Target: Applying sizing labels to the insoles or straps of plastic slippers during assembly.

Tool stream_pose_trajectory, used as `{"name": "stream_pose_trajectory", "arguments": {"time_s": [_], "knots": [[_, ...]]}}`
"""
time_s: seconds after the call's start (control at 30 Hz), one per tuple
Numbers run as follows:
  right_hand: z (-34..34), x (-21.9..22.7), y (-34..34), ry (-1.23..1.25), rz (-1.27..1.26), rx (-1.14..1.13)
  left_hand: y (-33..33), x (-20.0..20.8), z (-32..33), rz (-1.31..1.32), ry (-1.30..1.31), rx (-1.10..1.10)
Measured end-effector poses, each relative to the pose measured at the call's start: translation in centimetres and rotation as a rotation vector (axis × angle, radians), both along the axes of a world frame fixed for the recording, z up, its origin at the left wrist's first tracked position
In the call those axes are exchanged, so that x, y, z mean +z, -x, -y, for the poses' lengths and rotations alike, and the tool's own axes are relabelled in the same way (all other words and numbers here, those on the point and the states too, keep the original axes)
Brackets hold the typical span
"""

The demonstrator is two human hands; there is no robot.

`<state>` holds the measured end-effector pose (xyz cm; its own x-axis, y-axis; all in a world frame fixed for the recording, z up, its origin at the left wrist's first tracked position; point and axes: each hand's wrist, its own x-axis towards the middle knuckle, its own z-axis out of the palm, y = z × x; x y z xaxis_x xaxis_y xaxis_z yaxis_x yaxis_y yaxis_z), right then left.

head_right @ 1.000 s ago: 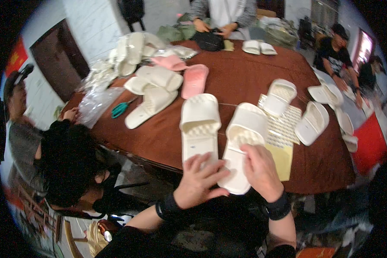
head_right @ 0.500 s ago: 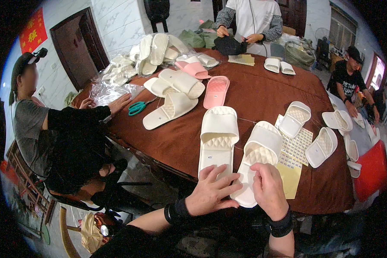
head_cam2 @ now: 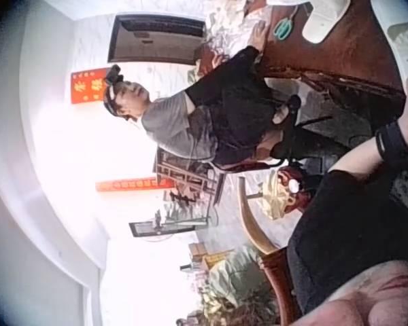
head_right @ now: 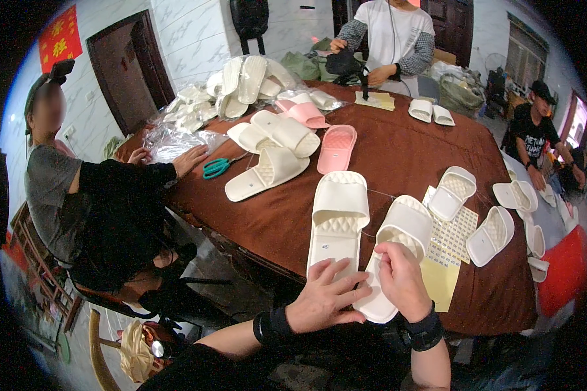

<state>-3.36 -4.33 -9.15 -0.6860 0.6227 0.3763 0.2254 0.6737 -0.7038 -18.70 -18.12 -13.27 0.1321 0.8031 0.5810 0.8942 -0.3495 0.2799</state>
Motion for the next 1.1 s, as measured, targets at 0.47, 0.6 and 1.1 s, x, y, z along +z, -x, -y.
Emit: {"name": "stream_pose_trajectory", "arguments": {"time_s": [0.47,0.6,1.1], "knots": [[0.4,0.7,-0.3,0.01,0.069,-0.033,0.0,0.0,0.1,0.017,0.0,-0.009],[0.0,-0.2,-0.3,-0.125,0.064,-0.033,-0.2,0.0,0.1,0.017,0.004,-0.009],[-0.2,-0.4,-0.1,-0.122,0.073,-0.012,0.1,0.0,0.0,0.008,-0.009,-0.008]]}}
